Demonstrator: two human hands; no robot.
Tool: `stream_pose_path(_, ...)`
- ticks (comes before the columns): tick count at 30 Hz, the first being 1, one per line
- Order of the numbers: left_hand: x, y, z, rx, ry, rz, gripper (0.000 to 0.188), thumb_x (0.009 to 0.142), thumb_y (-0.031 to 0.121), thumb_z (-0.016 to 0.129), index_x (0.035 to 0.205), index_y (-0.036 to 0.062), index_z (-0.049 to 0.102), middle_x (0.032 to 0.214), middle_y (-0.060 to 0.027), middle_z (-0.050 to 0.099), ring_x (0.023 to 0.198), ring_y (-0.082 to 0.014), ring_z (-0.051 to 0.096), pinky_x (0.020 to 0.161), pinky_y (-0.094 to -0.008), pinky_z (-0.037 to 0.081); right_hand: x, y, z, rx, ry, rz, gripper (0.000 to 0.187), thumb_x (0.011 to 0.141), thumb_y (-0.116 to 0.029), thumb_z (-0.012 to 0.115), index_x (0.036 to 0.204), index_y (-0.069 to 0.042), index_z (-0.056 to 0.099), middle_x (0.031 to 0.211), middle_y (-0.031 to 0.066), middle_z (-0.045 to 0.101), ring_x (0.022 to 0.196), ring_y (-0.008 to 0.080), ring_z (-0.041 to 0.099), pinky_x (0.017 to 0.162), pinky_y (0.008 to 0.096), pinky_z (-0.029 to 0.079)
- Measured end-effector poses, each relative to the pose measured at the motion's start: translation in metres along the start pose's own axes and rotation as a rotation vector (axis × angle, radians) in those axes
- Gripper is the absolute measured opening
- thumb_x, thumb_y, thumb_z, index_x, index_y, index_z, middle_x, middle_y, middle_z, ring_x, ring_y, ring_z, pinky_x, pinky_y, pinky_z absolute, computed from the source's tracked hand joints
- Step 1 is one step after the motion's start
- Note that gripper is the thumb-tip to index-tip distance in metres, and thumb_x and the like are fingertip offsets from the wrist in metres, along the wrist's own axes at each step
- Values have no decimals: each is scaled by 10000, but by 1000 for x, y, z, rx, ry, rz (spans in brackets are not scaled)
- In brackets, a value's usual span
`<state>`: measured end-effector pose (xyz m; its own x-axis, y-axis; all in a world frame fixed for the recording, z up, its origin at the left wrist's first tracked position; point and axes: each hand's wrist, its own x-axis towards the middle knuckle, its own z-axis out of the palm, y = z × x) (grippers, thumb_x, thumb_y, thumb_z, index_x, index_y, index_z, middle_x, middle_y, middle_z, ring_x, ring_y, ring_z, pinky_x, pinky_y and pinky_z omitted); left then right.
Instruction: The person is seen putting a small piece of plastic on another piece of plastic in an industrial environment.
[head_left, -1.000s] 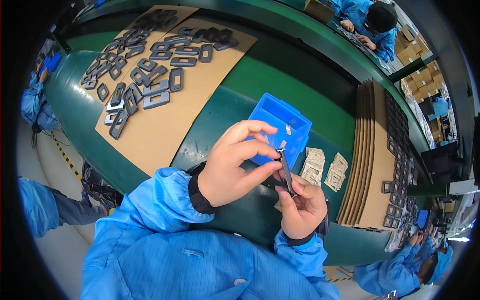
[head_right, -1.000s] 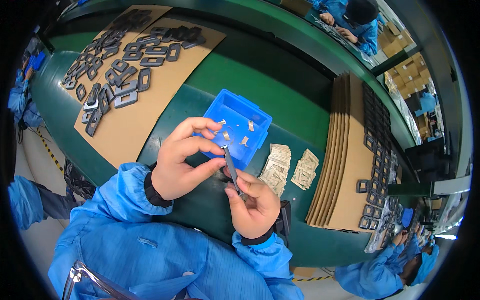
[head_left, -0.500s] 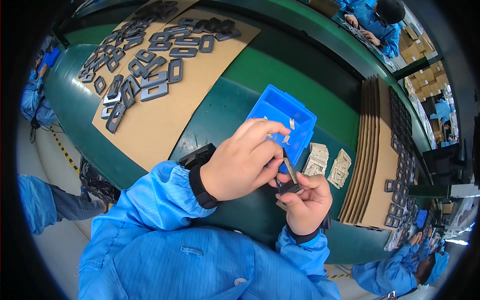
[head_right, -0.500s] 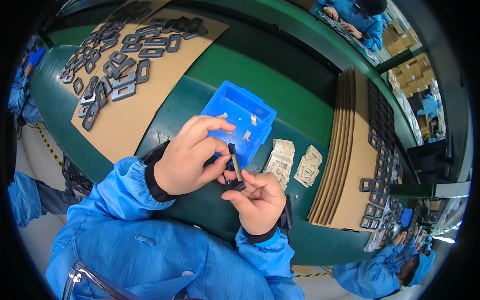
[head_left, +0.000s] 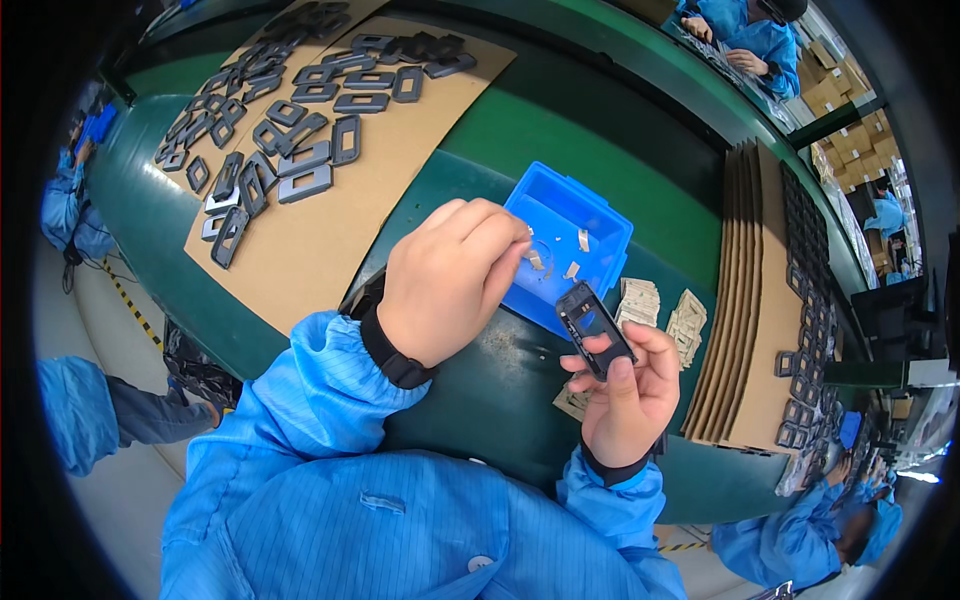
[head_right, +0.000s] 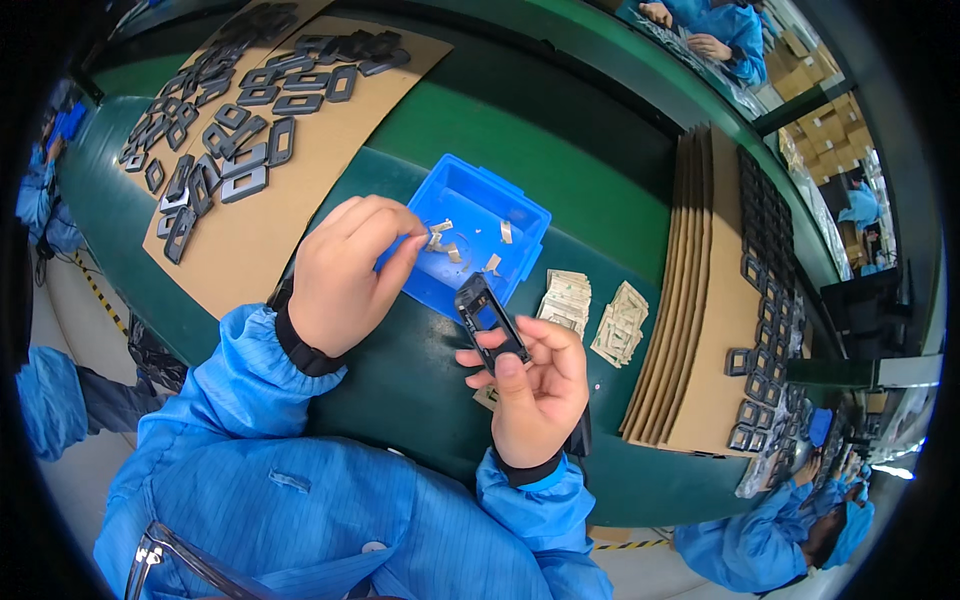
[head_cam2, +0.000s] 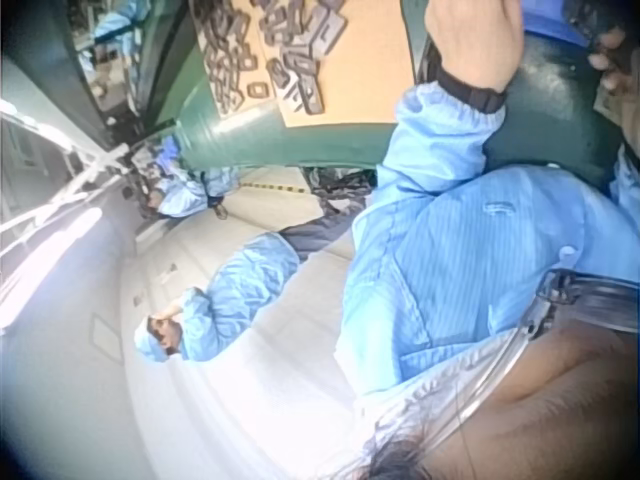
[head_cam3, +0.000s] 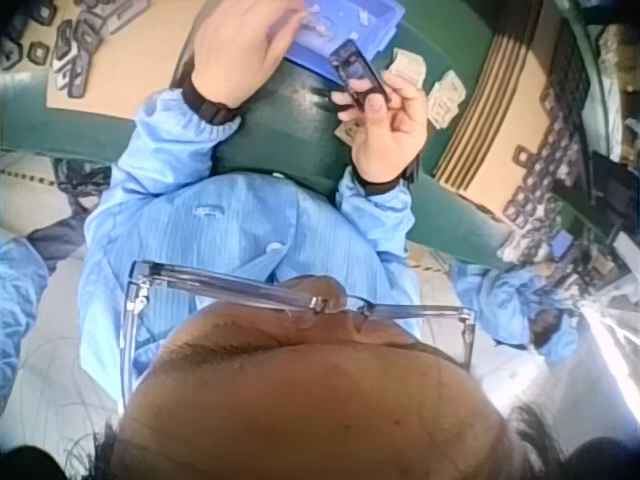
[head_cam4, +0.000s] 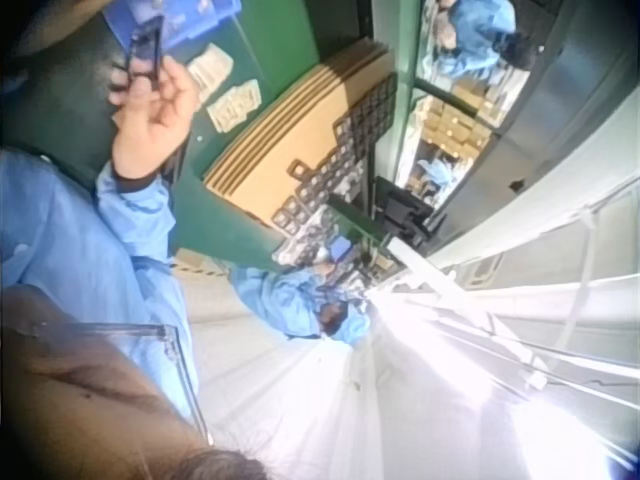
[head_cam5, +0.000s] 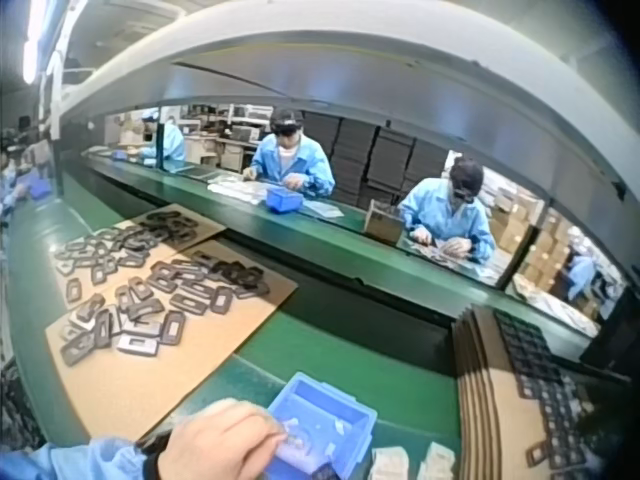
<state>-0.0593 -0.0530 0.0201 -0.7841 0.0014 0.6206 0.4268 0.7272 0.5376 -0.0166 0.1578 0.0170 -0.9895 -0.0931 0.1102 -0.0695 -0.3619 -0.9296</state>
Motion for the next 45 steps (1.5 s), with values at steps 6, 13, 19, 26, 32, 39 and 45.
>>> stream_pose_path(6,2,2,-1,47,-44,102,193,799,-33,680,982,25,691,1013,-117,718,924,-310,675,793,-356,536,1,-2,0,80,-35,140,293,1059,-204,501,1259,9,483,1008,138,603,776,243,706,598,267,580)
stream_pose_path(13,-14,28,-5,-779,-382,-235,252,838,39,769,1088,22,743,990,-114,735,913,-223,710,787,-312,542,-5,2,1,76,-158,98,253,1063,-208,496,1198,4,473,971,120,569,699,168,643,561,248,538)
stream_pose_path(19,-13,23,-1,-727,-276,-38,294,775,25,824,1062,22,757,960,-109,731,848,-223,710,731,-299,552,-6,3,5,-1,-137,46,210,1049,-141,512,1183,16,474,965,121,576,685,148,630,569,247,536)
stream_pose_path(26,-14,21,-1,-782,-313,-61,287,763,10,826,1043,24,765,979,-114,740,842,-227,716,721,-305,555,-6,5,6,-53,-130,-13,169,1039,-87,514,1169,16,485,978,132,584,684,131,624,589,245,530)
stream_pose_path(32,-16,19,0,-777,-313,-39,282,753,2,828,1028,32,771,973,-108,748,851,-225,722,720,-297,558,-6,6,6,-72,-143,-69,156,1024,-39,515,1167,18,492,1003,137,583,671,123,618,584,240,519)
stream_pose_path(39,-17,18,0,-761,-294,-6,299,749,17,830,1041,36,767,971,-110,745,827,-220,719,701,-299,555,-7,8,6,-119,-144,-111,148,1019,-23,516,1160,16,493,1007,145,577,653,129,612,565,237,503)
stream_pose_path(45,-17,16,2,-722,-282,32,303,750,26,830,1046,39,766,969,-108,743,820,-222,718,693,-299,556,-6,9,6,-112,-146,-119,143,1020,-17,512,1158,15,491,1020,145,578,643,126,601,560,237,493)
